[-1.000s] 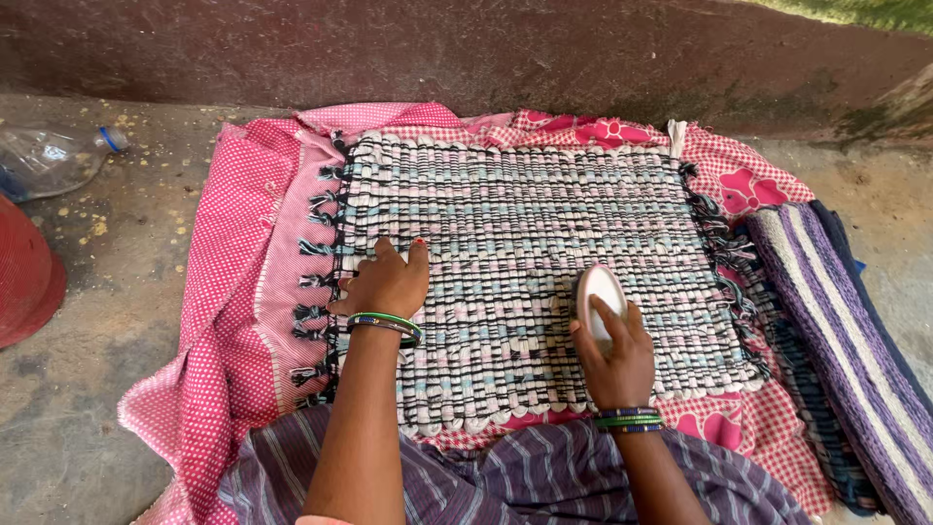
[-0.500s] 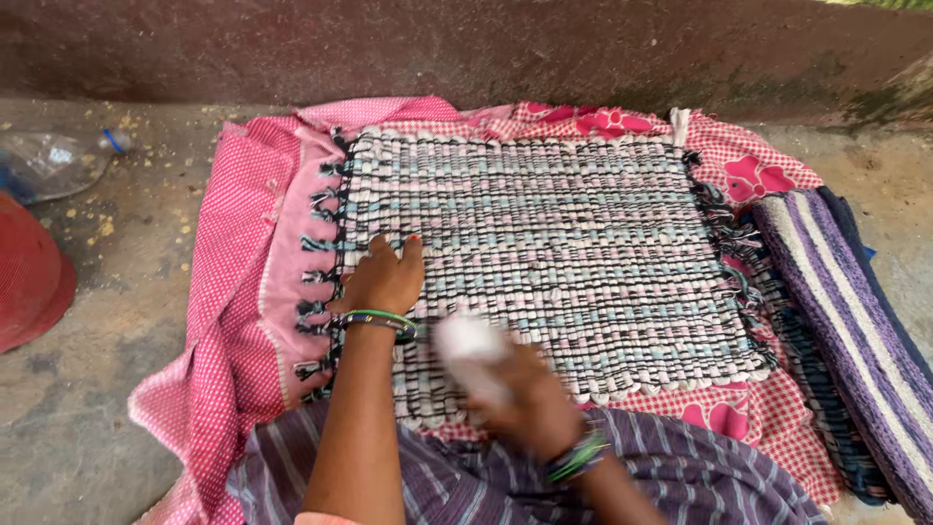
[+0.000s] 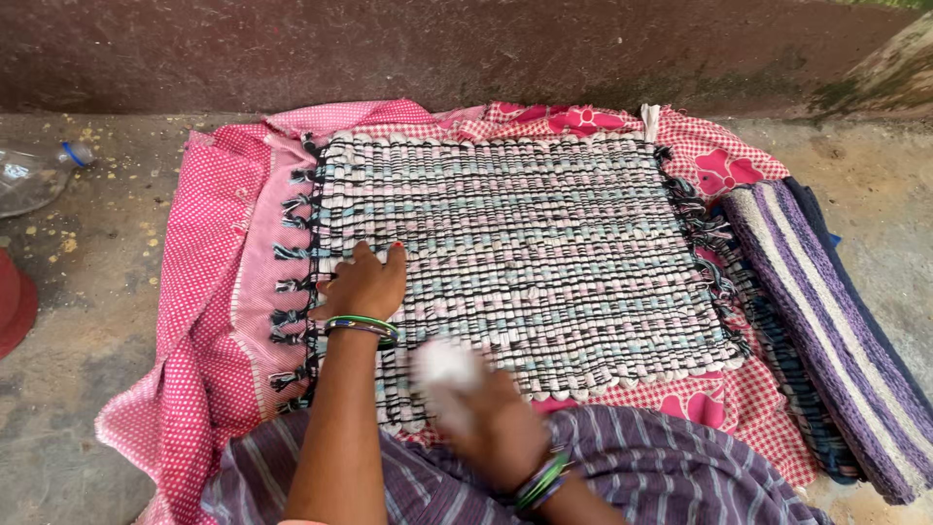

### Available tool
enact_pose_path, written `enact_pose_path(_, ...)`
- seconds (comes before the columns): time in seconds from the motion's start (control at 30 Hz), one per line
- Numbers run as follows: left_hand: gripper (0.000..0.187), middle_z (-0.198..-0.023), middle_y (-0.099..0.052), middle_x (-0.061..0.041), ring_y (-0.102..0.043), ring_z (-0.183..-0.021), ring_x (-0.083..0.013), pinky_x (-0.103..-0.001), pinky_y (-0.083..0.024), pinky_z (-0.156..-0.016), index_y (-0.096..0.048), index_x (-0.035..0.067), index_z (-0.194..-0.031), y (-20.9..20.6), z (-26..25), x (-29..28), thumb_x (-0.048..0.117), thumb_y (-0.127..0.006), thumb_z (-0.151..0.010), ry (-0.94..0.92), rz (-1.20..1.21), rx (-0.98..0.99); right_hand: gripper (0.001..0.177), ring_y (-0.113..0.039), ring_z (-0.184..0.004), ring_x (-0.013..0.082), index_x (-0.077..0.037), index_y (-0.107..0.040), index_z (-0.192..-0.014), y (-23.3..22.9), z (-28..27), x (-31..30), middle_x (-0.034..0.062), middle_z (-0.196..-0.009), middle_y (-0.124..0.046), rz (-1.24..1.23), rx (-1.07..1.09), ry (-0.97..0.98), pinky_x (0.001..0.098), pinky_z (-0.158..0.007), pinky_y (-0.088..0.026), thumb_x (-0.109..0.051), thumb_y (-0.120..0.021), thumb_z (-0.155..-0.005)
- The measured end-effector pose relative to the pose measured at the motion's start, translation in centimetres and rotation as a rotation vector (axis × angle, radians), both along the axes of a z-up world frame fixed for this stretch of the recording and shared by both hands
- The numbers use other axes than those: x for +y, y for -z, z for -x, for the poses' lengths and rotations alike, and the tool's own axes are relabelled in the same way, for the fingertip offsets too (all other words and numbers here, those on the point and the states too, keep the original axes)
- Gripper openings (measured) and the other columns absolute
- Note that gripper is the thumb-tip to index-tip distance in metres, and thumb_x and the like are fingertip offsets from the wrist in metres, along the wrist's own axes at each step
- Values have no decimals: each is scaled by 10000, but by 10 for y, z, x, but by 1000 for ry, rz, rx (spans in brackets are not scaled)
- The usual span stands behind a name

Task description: The person scrubs a small woven mat with a white cleaning block while sitting on a cloth on the ground.

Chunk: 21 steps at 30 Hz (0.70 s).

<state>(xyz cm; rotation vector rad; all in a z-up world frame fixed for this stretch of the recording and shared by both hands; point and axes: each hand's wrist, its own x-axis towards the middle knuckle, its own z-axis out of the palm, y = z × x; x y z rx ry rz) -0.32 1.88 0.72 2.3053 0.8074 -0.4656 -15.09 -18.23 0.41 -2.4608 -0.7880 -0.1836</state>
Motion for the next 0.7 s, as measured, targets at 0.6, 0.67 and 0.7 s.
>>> enact_pose_path(0.6,761,-1557,-378,-275,-260,-1442,-606,-845,-153,-1048,-385,181,-1527,2,-2,-4,671,-386,-945,8,-2,15,481,-731,-963,338,-147,-626,-1278,50,-57,-213,215,-1123,-706,31,182,928,451,-734,-629,-407,-730,-887)
enact_pose_path(0.67,768,-1561,-364,-277,-259,-1437,-606,-849,-129,-1053,-378,187,-1530,2,0,-4,679,-389,-940,11,-14,20,342,-721,-880,319,-137,-644,-1270,51,-45,-143,163,-1011,-722,6,-23,450,426,-758,-586,-252,-620,-949)
enact_pose_path(0.7,769,-1558,-370,-275,-262,-1436,-605,-850,-125,-1053,-380,184,-1529,2,-1,-4,676,-394,-939,11,-14,16,221,-696,-871,278,-104,-631,-1216,50,-46,-99,124,-1030,-690,499,-60,231,403,-780,-595,-153,-585,-1006)
